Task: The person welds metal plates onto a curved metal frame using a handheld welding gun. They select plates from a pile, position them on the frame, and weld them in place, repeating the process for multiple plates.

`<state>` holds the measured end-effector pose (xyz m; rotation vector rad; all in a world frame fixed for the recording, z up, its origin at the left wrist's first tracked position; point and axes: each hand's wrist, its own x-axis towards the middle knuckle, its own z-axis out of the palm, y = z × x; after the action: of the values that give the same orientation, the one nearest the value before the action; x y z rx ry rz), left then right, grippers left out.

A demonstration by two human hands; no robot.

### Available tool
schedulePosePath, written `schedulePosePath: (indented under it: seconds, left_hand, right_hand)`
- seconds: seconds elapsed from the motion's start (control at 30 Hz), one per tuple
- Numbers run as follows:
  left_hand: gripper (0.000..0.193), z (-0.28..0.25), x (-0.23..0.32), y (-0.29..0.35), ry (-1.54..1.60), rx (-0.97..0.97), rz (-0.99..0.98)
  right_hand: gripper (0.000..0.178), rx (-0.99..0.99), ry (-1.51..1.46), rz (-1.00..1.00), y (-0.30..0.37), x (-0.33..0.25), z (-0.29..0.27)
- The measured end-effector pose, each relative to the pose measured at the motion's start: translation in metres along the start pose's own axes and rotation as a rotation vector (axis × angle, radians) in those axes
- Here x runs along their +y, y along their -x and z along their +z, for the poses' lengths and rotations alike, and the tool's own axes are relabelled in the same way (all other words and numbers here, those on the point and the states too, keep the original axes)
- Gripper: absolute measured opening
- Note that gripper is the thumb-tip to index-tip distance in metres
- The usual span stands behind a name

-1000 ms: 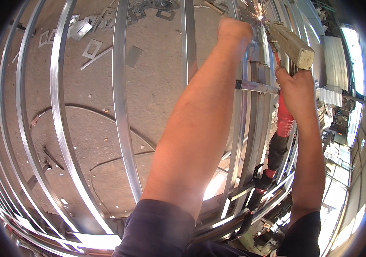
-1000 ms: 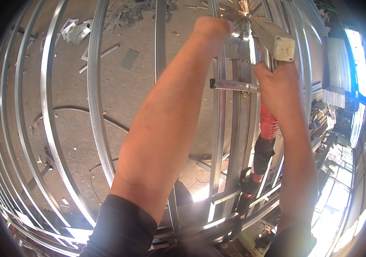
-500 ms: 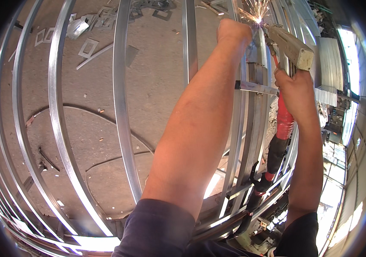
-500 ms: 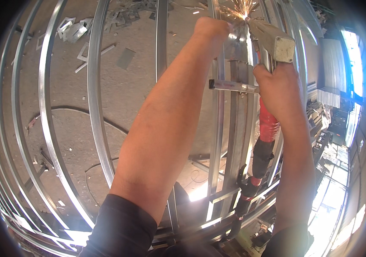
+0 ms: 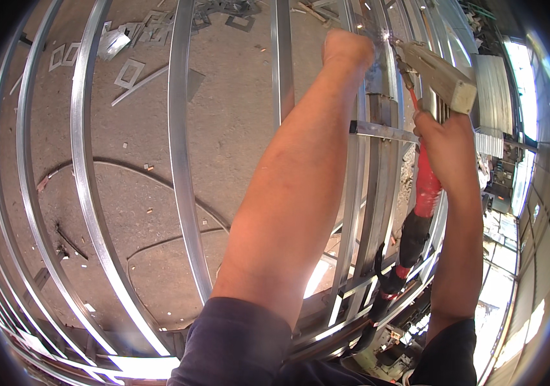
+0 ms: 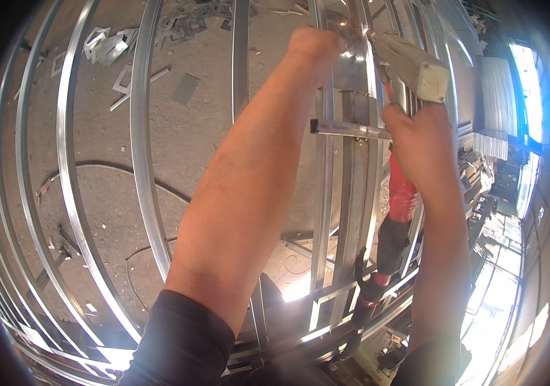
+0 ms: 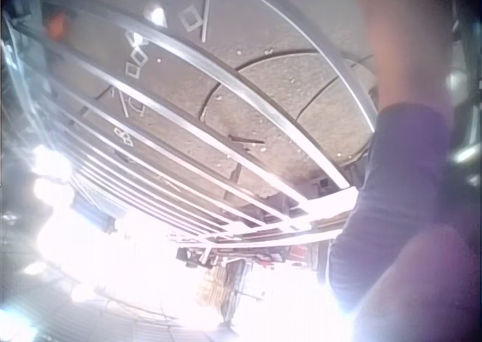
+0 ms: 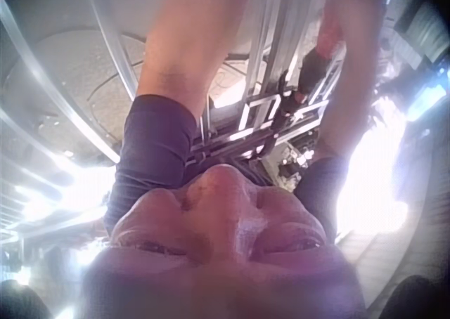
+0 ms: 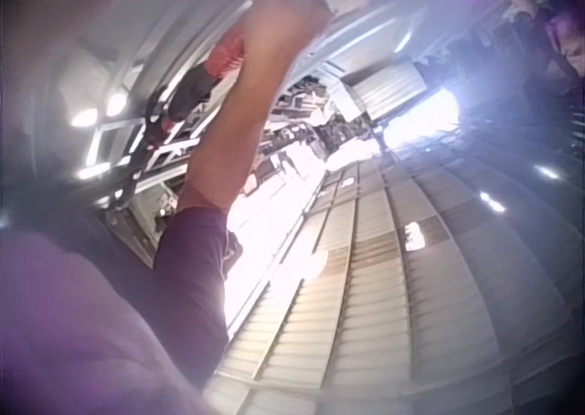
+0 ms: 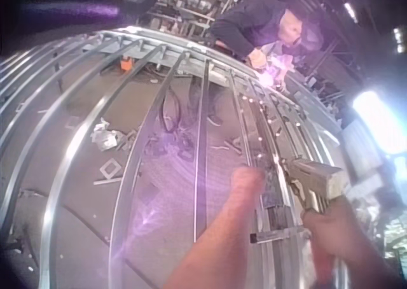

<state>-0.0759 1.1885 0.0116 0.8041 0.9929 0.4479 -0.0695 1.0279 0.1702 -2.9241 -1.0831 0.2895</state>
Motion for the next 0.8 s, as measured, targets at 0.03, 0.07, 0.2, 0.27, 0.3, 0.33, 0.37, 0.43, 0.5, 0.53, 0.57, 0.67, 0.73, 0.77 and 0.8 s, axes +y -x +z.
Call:
schedulePosePath:
  seconds: [0.03,0.07,0.2,0.27,0.3,0.33,0.37,0.43,0.5,0.53,0.57,0.67,0.73,0.77,0.8]
  left_hand:
    - [0.029,-0.001,0.001,0.001,0.014,0.009,-0.006]
    - [0.029,-0.001,0.002,0.001,0.029,0.017,-0.012]
    - [0.031,-0.001,0.003,0.007,0.009,-0.010,-0.001]
    - [0.038,0.000,0.001,0.007,0.031,-0.007,0.006]
    - [0.038,0.002,-0.002,0.003,0.050,-0.023,0.011]
    - [0.038,0.000,-0.004,-0.005,0.068,-0.030,0.016]
    - [0.039,-0.002,-0.007,-0.012,0.086,-0.035,0.021]
    - [0.038,-0.002,-0.008,-0.007,0.049,-0.082,0.040]
    - [0.037,-0.001,-0.004,0.002,0.041,-0.090,0.028]
    - [0.037,-0.001,-0.001,0.005,0.051,-0.074,0.005]
    - [0.036,0.000,0.001,0.008,0.060,-0.057,-0.018]
    - [0.035,0.003,-0.005,-0.005,0.072,-0.012,0.019]
    - [0.034,0.004,-0.008,-0.009,0.125,-0.036,-0.006]
    - [0.034,0.004,-0.009,-0.011,0.152,-0.048,-0.017]
    - [0.033,0.006,-0.011,-0.014,0.134,-0.048,-0.009]
  right_hand:
    - [0.041,0.034,0.012,0.003,0.006,-0.004,-0.005]
    - [0.038,0.069,0.023,0.006,0.017,-0.010,-0.011]
    - [0.031,0.144,-0.077,0.005,0.054,-0.009,-0.026]
    - [0.032,0.113,-0.152,0.027,0.068,-0.005,-0.031]
    - [0.033,0.105,-0.179,0.050,0.076,-0.003,-0.030]
    - [0.034,0.092,-0.210,0.066,0.082,-0.002,-0.027]
    - [0.036,0.078,-0.241,0.081,0.086,-0.003,-0.025]
    - [0.039,0.002,-0.208,0.195,0.093,0.000,-0.028]
    - [0.040,0.008,-0.269,0.166,0.101,0.011,-0.021]
    - [0.038,0.013,-0.224,0.163,0.102,0.014,-0.019]
    - [0.038,0.019,-0.177,0.162,0.103,0.018,-0.018]
    - [0.037,0.009,-0.158,0.153,0.105,0.012,-0.015]
    - [0.038,0.011,-0.138,0.120,0.104,0.013,-0.011]
    - [0.038,0.009,-0.114,0.110,0.103,0.013,-0.009]
    - [0.036,0.040,-0.127,0.080,0.103,0.014,-0.006]
